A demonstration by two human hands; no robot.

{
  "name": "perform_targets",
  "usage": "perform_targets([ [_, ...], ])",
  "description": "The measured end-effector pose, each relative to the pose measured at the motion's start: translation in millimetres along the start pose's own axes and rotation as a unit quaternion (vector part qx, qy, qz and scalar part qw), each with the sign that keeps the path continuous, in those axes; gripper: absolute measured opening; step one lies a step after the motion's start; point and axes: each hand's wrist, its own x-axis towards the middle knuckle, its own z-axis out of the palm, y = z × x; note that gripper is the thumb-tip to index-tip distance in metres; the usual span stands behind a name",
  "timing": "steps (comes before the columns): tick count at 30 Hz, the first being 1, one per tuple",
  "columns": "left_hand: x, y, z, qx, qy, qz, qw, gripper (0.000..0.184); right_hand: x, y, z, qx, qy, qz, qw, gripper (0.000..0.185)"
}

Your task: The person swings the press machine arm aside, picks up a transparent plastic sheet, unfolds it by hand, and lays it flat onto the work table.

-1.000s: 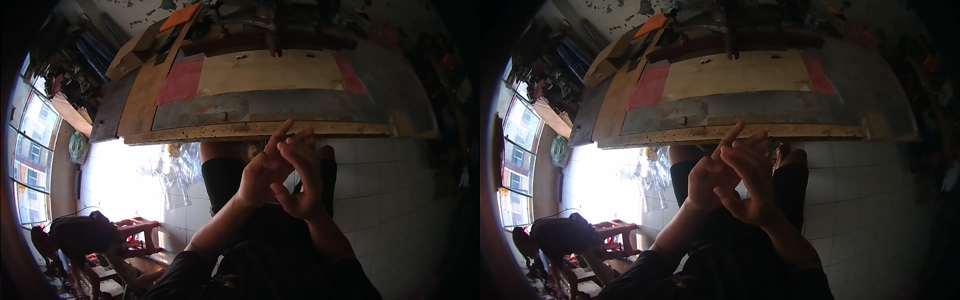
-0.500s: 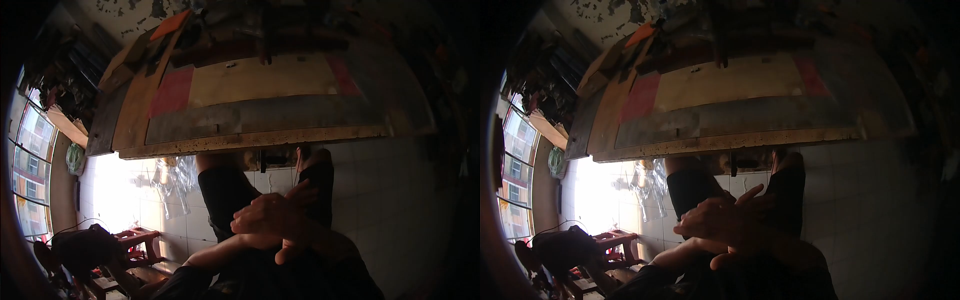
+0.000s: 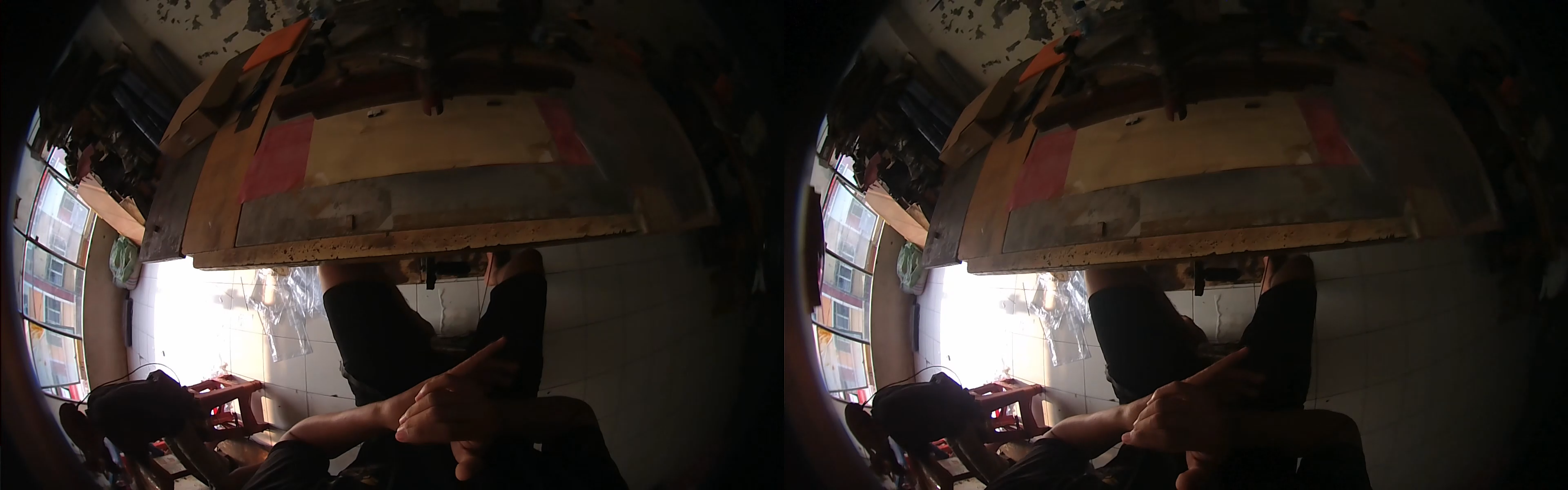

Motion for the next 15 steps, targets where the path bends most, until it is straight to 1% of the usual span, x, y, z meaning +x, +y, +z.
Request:
perform_targets([
  [1, 0.3, -3.0, -1.9, 0.0, -0.006, 0.017, 1.0, 0.093, 7.9, -6.6, -6.0, -0.009, -0.065, 0.085, 0.994, 0.076],
  [2, -1.7, -4.7, -2.8, 0.002, -0.008, 0.015, 1.0, 0.088, 17.7, -14.6, -13.2, -0.018, -0.129, 0.169, 0.977, 0.075],
  [4, -9.4, -3.0, -4.9, 0.056, 0.022, -0.006, 0.998, 0.078, 41.3, -32.3, -29.2, -0.037, -0.25, 0.33, 0.91, 0.073],
  [5, -14.2, -2.0, -7.5, 0.117, 0.053, -0.034, 0.991, 0.072, 62.2, -42.6, -40.4, -0.143, -0.376, 0.365, 0.84, 0.071],
  [6, -19.2, 0.9, -9.0, 0.201, 0.085, -0.072, 0.973, 0.067, 72.0, -49.0, -47.7, -0.213, -0.417, 0.358, 0.807, 0.069],
  [7, -21.4, 5.6, -10.4, 0.327, 0.111, -0.119, 0.931, 0.062, 77.1, -53.0, -53.3, -0.282, -0.436, 0.341, 0.784, 0.07],
  [8, -23.5, 10.1, -9.4, 0.447, 0.126, -0.156, 0.872, 0.058, 81.9, -55.6, -56.1, -0.345, -0.424, 0.319, 0.774, 0.072],
  [9, -23.3, 18.3, -7.8, 0.552, 0.132, -0.173, 0.805, 0.053, 84.1, -56.6, -56.2, -0.4, -0.399, 0.3, 0.768, 0.075],
  [10, -21.9, 27.4, -5.2, 0.612, 0.141, -0.144, 0.765, 0.049, 87.8, -56.0, -54.6, -0.445, -0.359, 0.292, 0.766, 0.079],
  [11, -15.6, 36.2, -0.7, 0.648, 0.16, -0.081, 0.741, 0.035, 91.4, -53.4, -47.2, -0.469, -0.261, 0.309, 0.785, 0.094],
  [12, -16.8, 44.2, -0.2, 0.649, 0.162, -0.081, 0.739, 0.035, 91.0, -51.8, -46.2, -0.466, -0.262, 0.308, 0.787, 0.094],
  [14, -23.8, 58.9, -1.6, 0.567, 0.019, -0.183, 0.803, 0.031, 88.5, -50.9, -45.0, -0.381, -0.162, 0.429, 0.803, 0.093],
  [15, -28.6, 51.2, -6.3, 0.516, -0.009, -0.18, 0.837, 0.042, 82.2, -49.1, -53.0, -0.347, -0.184, 0.444, 0.805, 0.092],
])
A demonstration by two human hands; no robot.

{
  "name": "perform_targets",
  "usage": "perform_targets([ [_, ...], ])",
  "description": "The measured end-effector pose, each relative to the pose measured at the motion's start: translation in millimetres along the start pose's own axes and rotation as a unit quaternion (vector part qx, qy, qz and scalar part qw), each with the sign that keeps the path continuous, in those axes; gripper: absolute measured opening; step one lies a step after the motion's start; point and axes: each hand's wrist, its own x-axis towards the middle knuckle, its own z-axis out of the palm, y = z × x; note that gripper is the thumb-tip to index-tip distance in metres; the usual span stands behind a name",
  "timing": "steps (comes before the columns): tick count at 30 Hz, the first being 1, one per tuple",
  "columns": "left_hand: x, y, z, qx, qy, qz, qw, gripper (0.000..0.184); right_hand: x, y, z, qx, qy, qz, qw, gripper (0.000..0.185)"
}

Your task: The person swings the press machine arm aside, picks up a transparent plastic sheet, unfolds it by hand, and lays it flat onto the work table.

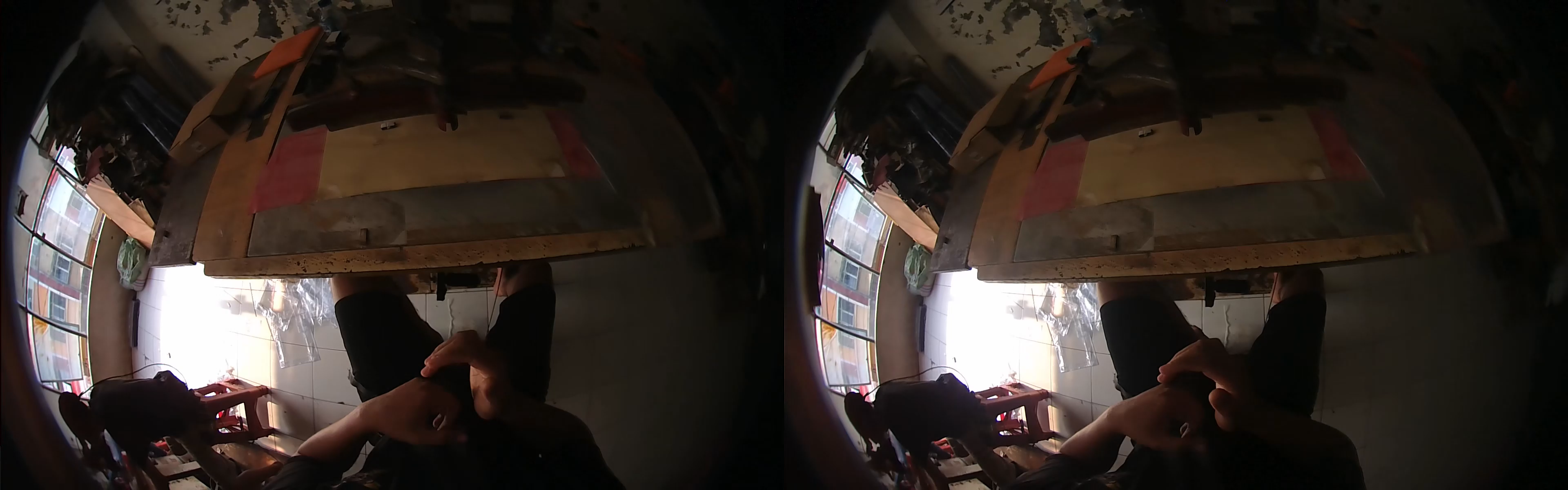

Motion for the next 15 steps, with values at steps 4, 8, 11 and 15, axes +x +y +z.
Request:
perform_targets([
  [4, 7.8, -17.3, 24.9, 0.009, -0.103, -0.011, 0.995, 0.054, -18.7, 5.0, 36.5, 0.273, -0.077, 0.118, 0.952, 0.092],
  [8, 6.6, 5.3, 31.8, -0.029, -0.1, 0.003, 0.995, 0.07, -48.6, 15.7, 37.8, 0.164, -0.101, -0.017, 0.981, 0.084],
  [11, 8.4, 6.9, 29.2, -0.018, -0.192, -0.015, 0.981, 0.07, -56.4, 10.3, 34.8, 0.144, -0.103, -0.098, 0.979, 0.076],
  [15, -0.8, 4.0, 39.5, 0.021, 0.044, 0.176, 0.983, 0.07, -39.4, 1.2, 28.6, 0.11, -0.169, -0.157, 0.967, 0.074],
])
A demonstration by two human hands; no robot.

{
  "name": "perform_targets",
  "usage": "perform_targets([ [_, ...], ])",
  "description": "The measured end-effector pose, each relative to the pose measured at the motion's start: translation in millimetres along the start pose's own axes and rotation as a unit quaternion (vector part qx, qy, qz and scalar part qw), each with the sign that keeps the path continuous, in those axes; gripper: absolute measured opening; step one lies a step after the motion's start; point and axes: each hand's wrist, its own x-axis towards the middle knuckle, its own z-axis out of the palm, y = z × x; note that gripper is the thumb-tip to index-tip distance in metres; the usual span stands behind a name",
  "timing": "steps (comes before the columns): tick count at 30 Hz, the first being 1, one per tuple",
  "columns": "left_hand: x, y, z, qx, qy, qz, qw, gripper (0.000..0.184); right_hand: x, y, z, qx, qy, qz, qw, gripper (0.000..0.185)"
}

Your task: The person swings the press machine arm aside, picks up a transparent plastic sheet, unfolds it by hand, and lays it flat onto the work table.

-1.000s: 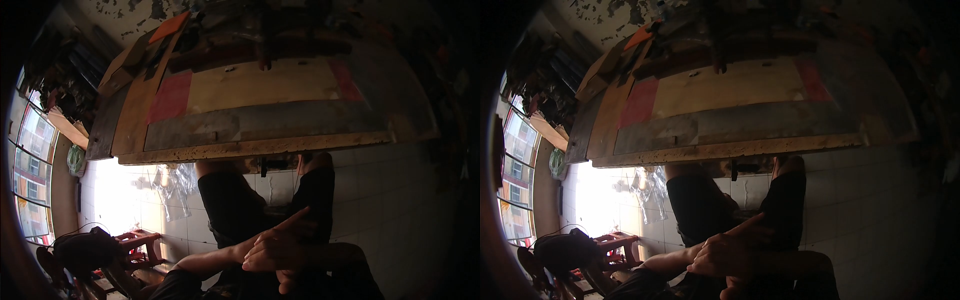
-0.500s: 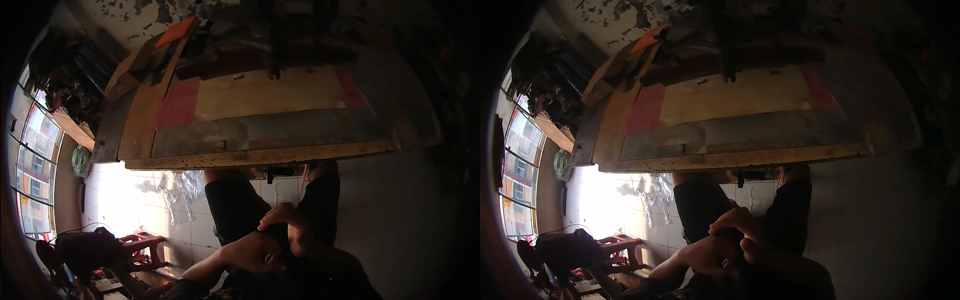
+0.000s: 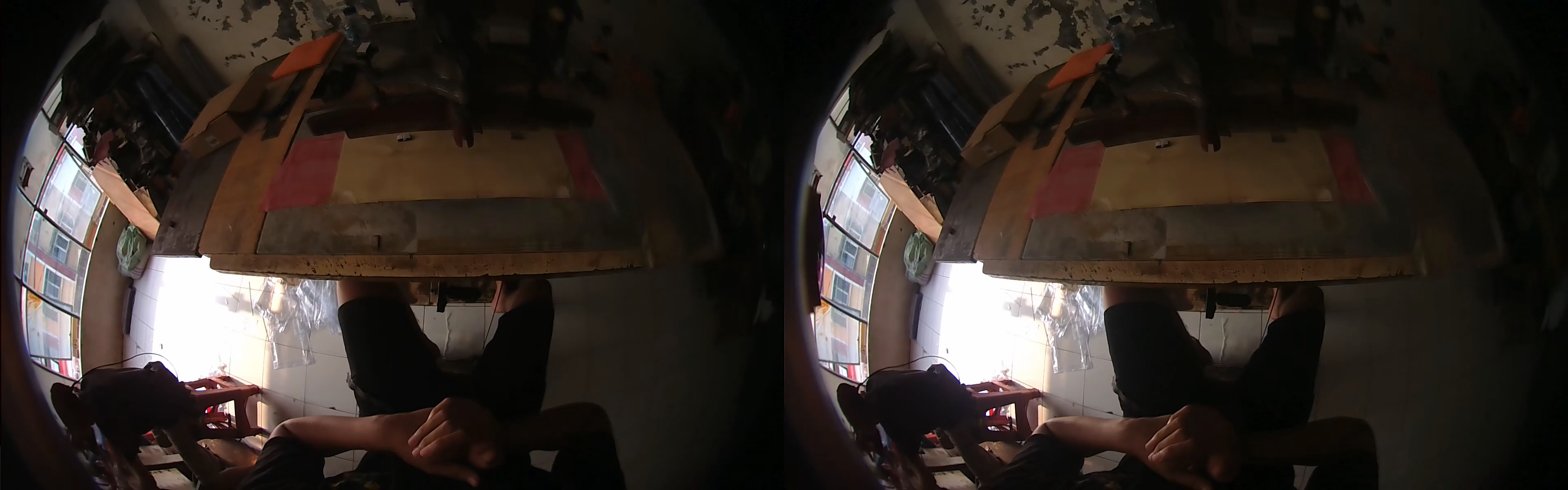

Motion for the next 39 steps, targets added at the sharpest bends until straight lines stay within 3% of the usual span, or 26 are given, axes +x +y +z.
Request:
perform_targets([
  [5, -6.6, -0.7, -8.0, 0.066, 0.045, -0.014, 0.997, 0.056, 9.1, 7.1, 8.0, -0.013, -0.012, -0.027, 0.999, 0.069],
  [8, 0.2, 7.5, -20.5, 0.094, 0.063, -0.022, 0.993, 0.05, 32.3, 8.0, -4.2, -0.007, 0.073, 0.016, 0.997, 0.057],
  [10, 17.6, 18.3, -44.3, 0.172, 0.092, -0.008, 0.981, 0.042, 46.0, -7.8, -26.2, -0.258, 0.126, 0.038, 0.957, 0.049],
  [11, 4.0, 19.1, -44.2, 0.177, 0.066, -0.107, 0.976, 0.037, 36.4, -10.3, -33.5, -0.285, 0.145, 0.03, 0.947, 0.035],
  [12, 5.4, 20.1, -51.4, 0.15, 0.153, -0.018, 0.976, 0.033, 23.2, -12.6, -41.0, -0.311, 0.162, 0.023, 0.936, 0.022],
  [14, -14.7, 10.3, -57.1, -0.007, 0.24, 0.024, 0.971, 0.041, 8.8, -14.0, -44.8, -0.295, 0.156, 0.064, 0.941, 0.024],
  [15, -19.3, 7.0, -58.0, 0.017, 0.294, 0.039, 0.955, 0.05, 6.9, -10.5, -44.7, -0.124, 0.088, 0.118, 0.981, 0.026],
  [16, -21.6, 4.2, -57.7, 0.041, 0.348, 0.053, 0.935, 0.059, 3.6, -5.3, -43.4, 0.053, 0.018, 0.168, 0.984, 0.029],
  [17, -16.9, 0.1, -54.1, 0.027, 0.354, 0.072, 0.932, 0.074, -9.2, 4.3, -35.1, 0.008, -0.047, 0.178, 0.983, 0.031],
  [18, -7.9, -0.4, -50.4, 0.028, 0.354, 0.073, 0.932, 0.074, -5.8, 2.4, -29.8, 0.007, -0.048, 0.178, 0.983, 0.031],
  [20, 16.2, -0.4, -40.7, -0.001, 0.267, 0.09, 0.959, 0.087, 4.9, -4.5, -16.4, -0.015, -0.235, 0.259, 0.937, 0.031],
  [21, 26.1, -6.5, -23.7, -0.033, 0.221, 0.104, 0.969, 0.089, 9.4, -3.2, -14.4, -0.003, -0.252, 0.248, 0.936, 0.03],
  [23, 17.8, -34.8, 9.4, -0.113, 0.163, 0.145, 0.969, 0.082, 14.5, 2.1, -8.6, 0.03, -0.227, 0.204, 0.952, 0.028],
  [26, 16.4, -39.4, 0.5, -0.069, 0.092, 0.108, 0.987, 0.072, 15.8, 8.9, -6.9, 0.049, -0.179, 0.177, 0.967, 0.025],
  [31, 16.6, -34.7, 9.2, -0.04, 0.131, 0.16, 0.977, 0.069, 15.4, 10.6, -19.8, 0.018, -0.121, 0.168, 0.978, 0.02],
  [37, 12.3, -19.9, 4.6, 0.079, 0.106, 0.223, 0.966, 0.059, 16.5, 9.8, -32.7, -0.03, -0.079, 0.158, 0.984, 0.015],
  [39, 9.3, -38.8, 6.4, 0.021, 0.14, 0.235, 0.962, 0.063, 17.2, 9.9, -36.1, -0.049, -0.068, 0.151, 0.985, 0.014],
])
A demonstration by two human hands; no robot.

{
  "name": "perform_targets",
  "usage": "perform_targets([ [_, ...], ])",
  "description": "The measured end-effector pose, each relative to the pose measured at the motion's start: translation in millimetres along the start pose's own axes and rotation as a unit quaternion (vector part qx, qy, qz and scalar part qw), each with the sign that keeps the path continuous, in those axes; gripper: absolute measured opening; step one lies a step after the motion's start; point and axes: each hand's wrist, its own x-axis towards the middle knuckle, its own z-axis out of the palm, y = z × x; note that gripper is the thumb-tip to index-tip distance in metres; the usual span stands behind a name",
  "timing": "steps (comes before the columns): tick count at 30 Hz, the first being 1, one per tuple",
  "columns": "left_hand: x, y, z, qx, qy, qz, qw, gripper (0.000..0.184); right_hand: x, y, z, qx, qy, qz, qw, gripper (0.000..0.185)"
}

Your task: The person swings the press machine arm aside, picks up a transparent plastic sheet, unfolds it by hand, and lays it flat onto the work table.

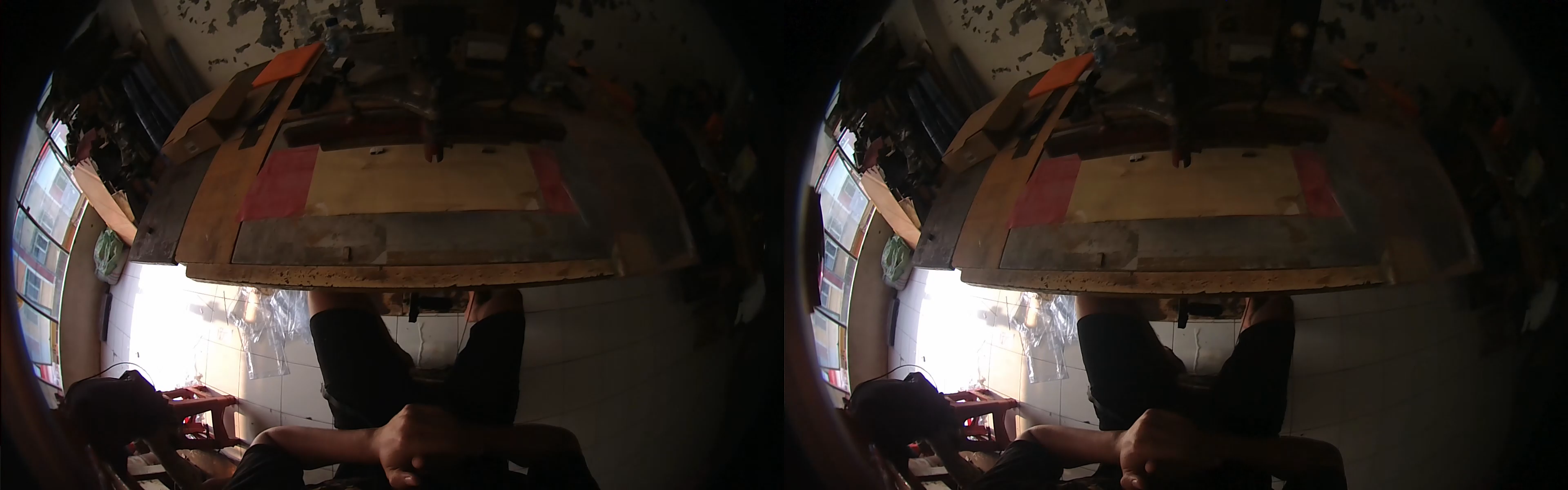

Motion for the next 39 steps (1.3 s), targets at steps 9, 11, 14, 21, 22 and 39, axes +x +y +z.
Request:
perform_targets([
  [9, 100.9, -13.0, -90.0, 0.004, 0.023, -0.105, 0.994, 0.069, 22.0, -3.2, -48.2, -0.325, 0.104, -0.108, 0.934, 0.014],
  [11, 119.1, -24.9, -107.4, -0.029, 0.04, -0.115, 0.992, 0.07, 37.2, 8.4, -77.0, -0.494, 0.161, -0.139, 0.843, 0.015],
  [14, 144.5, -47.5, -123.0, 0.038, 0.094, -0.159, 0.982, 0.056, 53.2, 36.9, -125.1, -0.465, 0.166, -0.048, 0.868, 0.017],
  [21, 132.8, -84.8, -132.3, -0.009, 0.151, -0.197, 0.969, 0.045, 75.6, 33.7, -123.1, -0.356, 0.236, -0.023, 0.904, 0.019],
  [22, 134.0, -79.6, -132.2, -0.02, 0.158, -0.243, 0.957, 0.049, 68.6, 41.2, -120.8, -0.342, 0.238, 0.004, 0.909, 0.017],
  [39, 135.7, -69.7, -135.9, -0.114, 0.129, -0.279, 0.945, 0.06, 62.8, 53.9, -130.5, -0.023, 0.227, 0.169, 0.959, 0.073],
])
